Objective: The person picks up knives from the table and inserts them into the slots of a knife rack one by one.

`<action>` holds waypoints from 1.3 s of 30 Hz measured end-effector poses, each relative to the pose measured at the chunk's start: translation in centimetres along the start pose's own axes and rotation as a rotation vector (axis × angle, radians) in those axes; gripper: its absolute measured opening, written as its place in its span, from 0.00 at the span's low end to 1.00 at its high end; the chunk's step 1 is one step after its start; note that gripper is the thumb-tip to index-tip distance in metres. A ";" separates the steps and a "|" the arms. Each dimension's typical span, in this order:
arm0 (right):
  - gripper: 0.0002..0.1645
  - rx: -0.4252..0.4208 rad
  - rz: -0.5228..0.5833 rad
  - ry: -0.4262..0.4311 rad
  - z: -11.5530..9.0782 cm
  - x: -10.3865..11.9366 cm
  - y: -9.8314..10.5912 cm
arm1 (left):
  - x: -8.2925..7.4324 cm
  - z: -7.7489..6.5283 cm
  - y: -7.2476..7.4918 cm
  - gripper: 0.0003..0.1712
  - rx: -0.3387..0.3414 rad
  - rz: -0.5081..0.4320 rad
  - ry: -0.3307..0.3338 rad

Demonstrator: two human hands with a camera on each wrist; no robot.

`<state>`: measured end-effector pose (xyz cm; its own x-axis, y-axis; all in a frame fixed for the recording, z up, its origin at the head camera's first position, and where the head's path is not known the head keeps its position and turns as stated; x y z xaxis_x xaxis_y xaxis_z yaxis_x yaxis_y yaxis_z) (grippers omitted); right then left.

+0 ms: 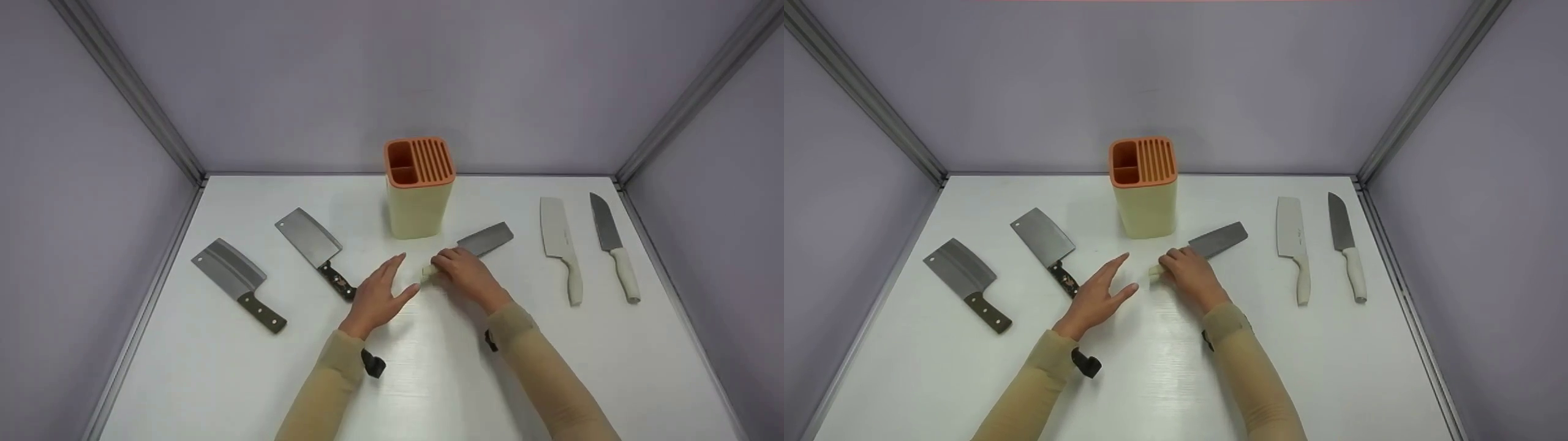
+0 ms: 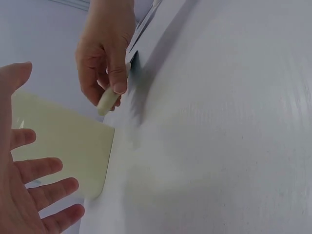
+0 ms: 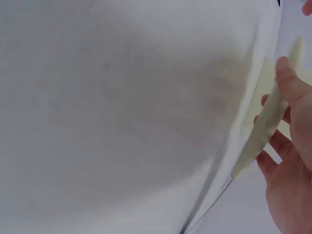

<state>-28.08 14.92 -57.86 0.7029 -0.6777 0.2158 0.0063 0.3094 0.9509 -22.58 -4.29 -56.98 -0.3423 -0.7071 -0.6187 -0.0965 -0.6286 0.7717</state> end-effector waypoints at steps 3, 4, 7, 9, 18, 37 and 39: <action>0.14 -0.012 -0.034 0.017 0.4 0.3 0.8 | 0.0 0.1 0.5 0.46 -0.006 -0.021 0.014; 0.14 -0.019 -0.036 0.021 0.4 0.4 1.1 | 0.0 0.2 0.6 0.47 -0.008 -0.027 0.020; 0.15 -0.053 -0.035 0.034 0.6 0.6 1.9 | 0.0 0.3 1.2 0.49 -0.014 -0.041 0.037; 0.15 -0.090 -0.042 0.045 0.6 0.8 2.3 | 0.0 0.4 1.5 0.48 -0.023 -0.047 0.046; 0.16 -0.229 -0.016 0.062 0.8 1.0 3.9 | -0.3 0.7 2.5 0.45 -0.067 -0.051 0.020; 0.08 -0.411 0.154 -0.120 0.9 1.2 9.2 | -0.8 1.7 3.7 0.44 -0.042 -0.164 0.083; 0.07 -0.434 0.216 -0.128 1.0 1.5 9.7 | -0.8 1.8 3.9 0.45 -0.048 -0.180 0.084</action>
Point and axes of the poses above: each hand's wrist, its own z-axis towards the middle knuckle, its own y-axis out of the back of the hand, x = y × z, the point moved 5 cm from there along z, towards the middle knuckle, and after that the axes turned 2 degrees about x, right-handed, at the moved point
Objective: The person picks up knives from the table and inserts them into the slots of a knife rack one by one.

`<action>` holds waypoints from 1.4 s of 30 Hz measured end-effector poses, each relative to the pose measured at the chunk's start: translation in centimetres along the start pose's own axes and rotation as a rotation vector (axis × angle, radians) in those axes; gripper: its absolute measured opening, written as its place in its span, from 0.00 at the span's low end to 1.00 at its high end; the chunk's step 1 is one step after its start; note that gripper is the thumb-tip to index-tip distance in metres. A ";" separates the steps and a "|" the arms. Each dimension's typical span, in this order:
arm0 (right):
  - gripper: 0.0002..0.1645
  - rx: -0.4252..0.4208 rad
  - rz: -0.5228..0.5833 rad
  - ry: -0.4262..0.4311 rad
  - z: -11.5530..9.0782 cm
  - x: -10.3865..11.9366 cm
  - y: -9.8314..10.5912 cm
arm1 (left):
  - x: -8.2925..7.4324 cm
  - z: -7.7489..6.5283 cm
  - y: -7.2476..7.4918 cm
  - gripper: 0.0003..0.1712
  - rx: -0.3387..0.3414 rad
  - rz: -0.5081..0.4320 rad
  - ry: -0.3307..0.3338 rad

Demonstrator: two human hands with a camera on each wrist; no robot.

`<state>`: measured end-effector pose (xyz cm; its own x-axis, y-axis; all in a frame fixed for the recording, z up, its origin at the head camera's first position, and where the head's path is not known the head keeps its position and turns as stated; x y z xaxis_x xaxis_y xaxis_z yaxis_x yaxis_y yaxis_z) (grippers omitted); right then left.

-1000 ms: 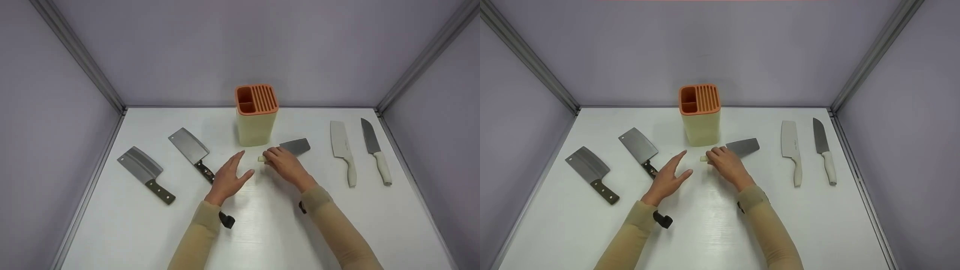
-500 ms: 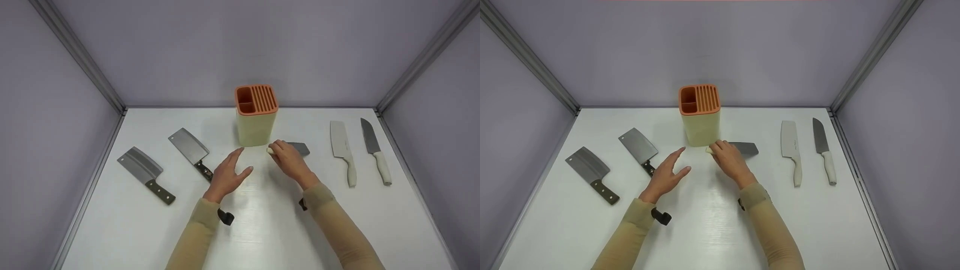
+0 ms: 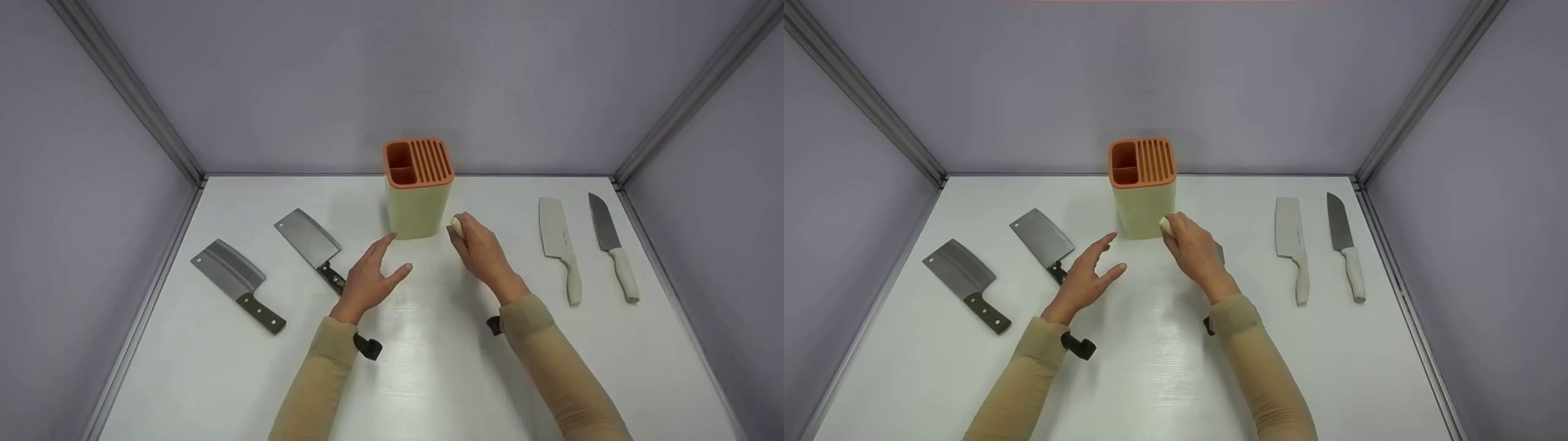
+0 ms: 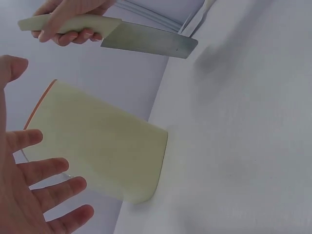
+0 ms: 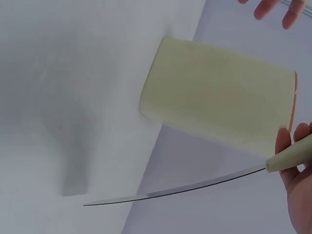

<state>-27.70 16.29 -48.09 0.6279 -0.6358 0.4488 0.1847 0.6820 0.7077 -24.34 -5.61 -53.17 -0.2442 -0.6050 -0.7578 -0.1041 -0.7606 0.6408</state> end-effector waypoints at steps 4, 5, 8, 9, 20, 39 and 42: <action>0.06 -0.036 0.140 -0.035 0.6 0.8 0.6 | -0.3 0.3 0.6 0.48 -0.017 -0.014 -0.011; 0.06 -0.045 0.173 -0.039 0.7 1.0 0.8 | -0.4 0.4 0.8 0.49 -0.022 -0.020 -0.017; 0.04 -0.080 0.256 -0.038 1.3 1.5 1.4 | -0.6 0.6 1.4 0.49 -0.039 -0.028 -0.021; 0.04 -0.095 0.277 -0.034 1.5 1.7 1.6 | -0.7 0.7 1.7 0.49 -0.046 -0.030 -0.021; 0.04 -0.173 0.589 -0.072 4.3 2.6 4.6 | -2.1 1.9 4.8 0.45 -0.131 -0.020 -0.101; 0.05 -0.267 0.685 -0.001 10.2 4.8 8.5 | -3.9 4.8 7.5 0.46 -0.124 0.009 -0.136; 0.04 -0.289 0.720 0.022 11.0 5.3 9.1 | -4.0 5.1 7.7 0.47 -0.119 -0.005 -0.129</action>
Point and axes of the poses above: each hand's wrist, its own z-axis towards the middle knuckle, its own y-axis out of the back of the hand, x = y × z, the point moved 5 cm from there along z, towards the middle knuckle, and after that the axes turned 2 degrees about x, right-handed, at the moved point
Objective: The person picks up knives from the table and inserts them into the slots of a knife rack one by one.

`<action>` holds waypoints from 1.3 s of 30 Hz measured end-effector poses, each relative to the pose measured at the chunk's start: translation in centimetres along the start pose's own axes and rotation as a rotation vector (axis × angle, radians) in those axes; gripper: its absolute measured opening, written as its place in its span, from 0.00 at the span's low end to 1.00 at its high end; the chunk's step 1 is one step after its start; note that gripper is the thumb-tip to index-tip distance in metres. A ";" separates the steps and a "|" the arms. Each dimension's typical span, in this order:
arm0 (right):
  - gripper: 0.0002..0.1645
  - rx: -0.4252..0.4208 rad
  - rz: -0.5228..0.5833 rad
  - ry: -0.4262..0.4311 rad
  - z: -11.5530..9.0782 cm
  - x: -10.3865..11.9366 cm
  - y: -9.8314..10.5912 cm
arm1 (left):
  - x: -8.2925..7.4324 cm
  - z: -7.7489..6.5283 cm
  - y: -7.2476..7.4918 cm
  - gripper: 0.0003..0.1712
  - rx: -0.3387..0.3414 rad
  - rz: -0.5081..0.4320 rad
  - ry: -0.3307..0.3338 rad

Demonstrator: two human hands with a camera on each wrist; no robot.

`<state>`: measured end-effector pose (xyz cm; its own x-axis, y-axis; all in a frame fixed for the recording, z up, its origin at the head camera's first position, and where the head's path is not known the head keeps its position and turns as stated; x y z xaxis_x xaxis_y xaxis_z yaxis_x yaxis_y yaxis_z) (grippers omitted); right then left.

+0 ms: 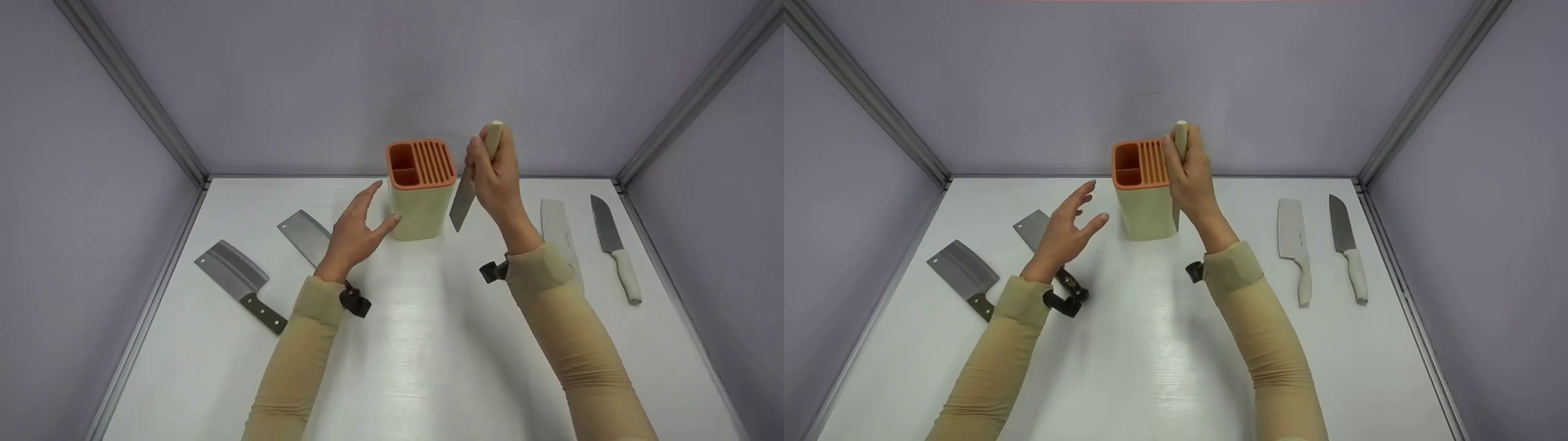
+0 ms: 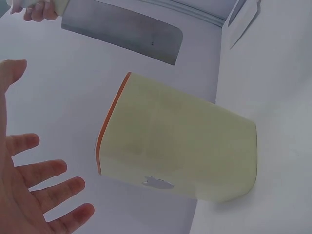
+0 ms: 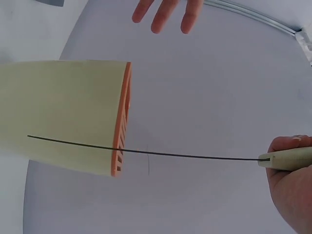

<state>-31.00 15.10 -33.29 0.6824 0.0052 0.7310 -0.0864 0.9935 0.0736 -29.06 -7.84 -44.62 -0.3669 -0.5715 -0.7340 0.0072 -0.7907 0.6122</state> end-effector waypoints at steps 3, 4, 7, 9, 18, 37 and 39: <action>0.04 -0.011 0.044 0.025 0.9 0.5 -0.1 | 0.0 0.3 0.1 0.47 -0.004 -0.012 0.005; 0.04 -0.010 0.062 0.031 1.2 0.5 -0.1 | 0.0 0.3 0.2 0.47 -0.008 -0.014 0.006; 0.04 -0.016 0.085 0.045 2.1 0.9 0.0 | 0.0 0.5 0.3 0.46 -0.021 -0.018 0.007; 0.05 -0.027 0.091 0.053 2.6 1.1 0.0 | 0.0 0.6 0.4 0.46 -0.024 -0.012 0.008; 0.06 -0.065 0.055 0.103 4.4 2.1 -0.9 | 0.2 0.4 1.0 0.45 -0.049 -0.026 0.008; 0.05 -0.101 -0.011 0.091 6.9 -0.1 -1.0 | -0.4 0.7 -0.3 0.45 -0.006 -0.048 -0.009; 0.04 -0.096 -0.029 0.092 7.0 -0.7 -0.9 | -0.4 0.7 -0.3 0.45 -0.007 -0.049 -0.014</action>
Point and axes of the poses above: each hand's wrist, its own z-axis towards the middle knuckle, its own y-axis out of the back of the hand, x = y × z, the point moved 5 cm from there along z, towards the middle knuckle, and after that the axes turned 2 degrees about x, right-handed, at the moved point
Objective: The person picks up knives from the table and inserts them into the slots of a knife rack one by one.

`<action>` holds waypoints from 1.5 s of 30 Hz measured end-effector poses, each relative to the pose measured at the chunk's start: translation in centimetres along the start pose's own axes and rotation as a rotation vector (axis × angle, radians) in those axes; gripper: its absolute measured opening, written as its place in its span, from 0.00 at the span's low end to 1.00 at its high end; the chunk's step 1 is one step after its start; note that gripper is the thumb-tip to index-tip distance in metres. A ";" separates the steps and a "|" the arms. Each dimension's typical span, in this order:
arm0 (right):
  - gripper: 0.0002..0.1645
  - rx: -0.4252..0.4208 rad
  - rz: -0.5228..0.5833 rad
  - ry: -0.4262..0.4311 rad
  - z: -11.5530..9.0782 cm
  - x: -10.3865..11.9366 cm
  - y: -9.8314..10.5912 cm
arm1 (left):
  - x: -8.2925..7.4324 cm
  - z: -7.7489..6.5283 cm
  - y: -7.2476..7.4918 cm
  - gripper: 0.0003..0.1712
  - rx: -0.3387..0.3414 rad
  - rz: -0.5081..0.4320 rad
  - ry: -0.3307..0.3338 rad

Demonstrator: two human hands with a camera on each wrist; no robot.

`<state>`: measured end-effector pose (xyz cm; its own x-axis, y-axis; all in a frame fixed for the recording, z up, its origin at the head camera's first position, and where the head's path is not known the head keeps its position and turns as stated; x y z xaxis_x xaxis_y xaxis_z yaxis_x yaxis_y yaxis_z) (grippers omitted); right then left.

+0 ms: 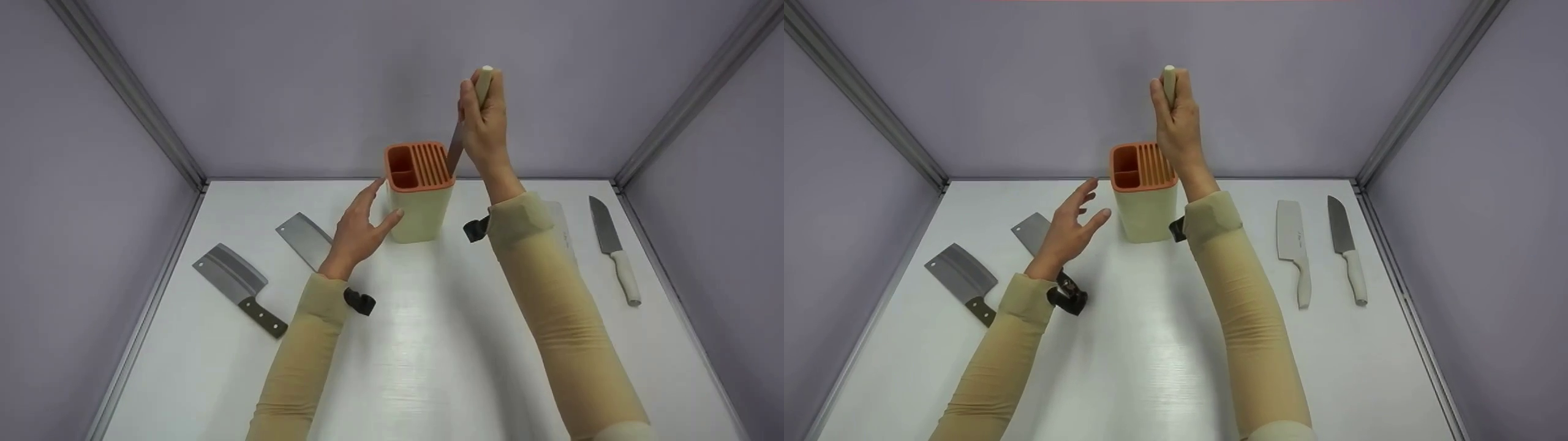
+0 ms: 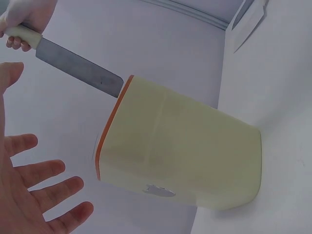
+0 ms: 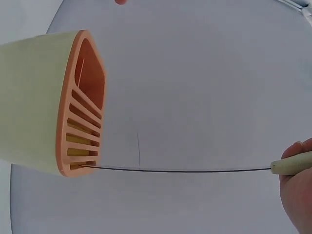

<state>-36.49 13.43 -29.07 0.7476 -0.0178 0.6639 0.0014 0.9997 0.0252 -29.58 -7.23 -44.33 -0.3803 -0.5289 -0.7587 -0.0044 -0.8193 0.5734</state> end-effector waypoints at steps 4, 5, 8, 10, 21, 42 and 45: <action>0.03 0.006 -0.031 -0.002 0.0 -1.3 0.3 | 0.0 0.0 0.0 0.45 -0.006 -0.002 0.000; 0.03 0.009 -0.036 -0.009 -0.1 -1.6 0.3 | 0.0 0.0 -0.1 0.45 -0.006 -0.006 0.000; 0.03 0.029 -0.038 -0.031 -0.4 -2.5 0.4 | 0.0 0.0 -0.2 0.45 -0.003 -0.014 0.005; 0.03 0.051 -0.050 -0.057 -0.7 -2.6 0.3 | -0.1 0.0 -0.3 0.45 0.000 -0.024 0.006; 0.04 0.174 -0.099 -0.272 -2.5 -2.8 -0.2 | 0.2 -0.1 -1.0 0.45 0.008 -0.019 0.009; 0.22 0.295 -0.233 -0.436 -4.4 -8.9 1.4 | 1.6 -0.7 -2.2 0.45 0.036 -0.003 0.042; 0.26 0.311 -0.231 -0.486 -4.6 -9.1 1.5 | 1.8 -0.8 -2.3 0.46 0.043 0.003 0.056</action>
<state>-40.19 15.16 -38.52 0.3634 -0.3124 0.8777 -0.1214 0.9182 0.3771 -29.56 -6.51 -47.22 -0.3284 -0.5435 -0.7725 -0.0434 -0.8083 0.5872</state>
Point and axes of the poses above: each hand's wrist, its own z-axis towards the middle knuckle, its own y-axis out of the back of the hand, x = y × z, the point moved 5 cm from there along z, towards the middle knuckle, and after that the axes turned 2 degrees about x, right-handed, at the moved point
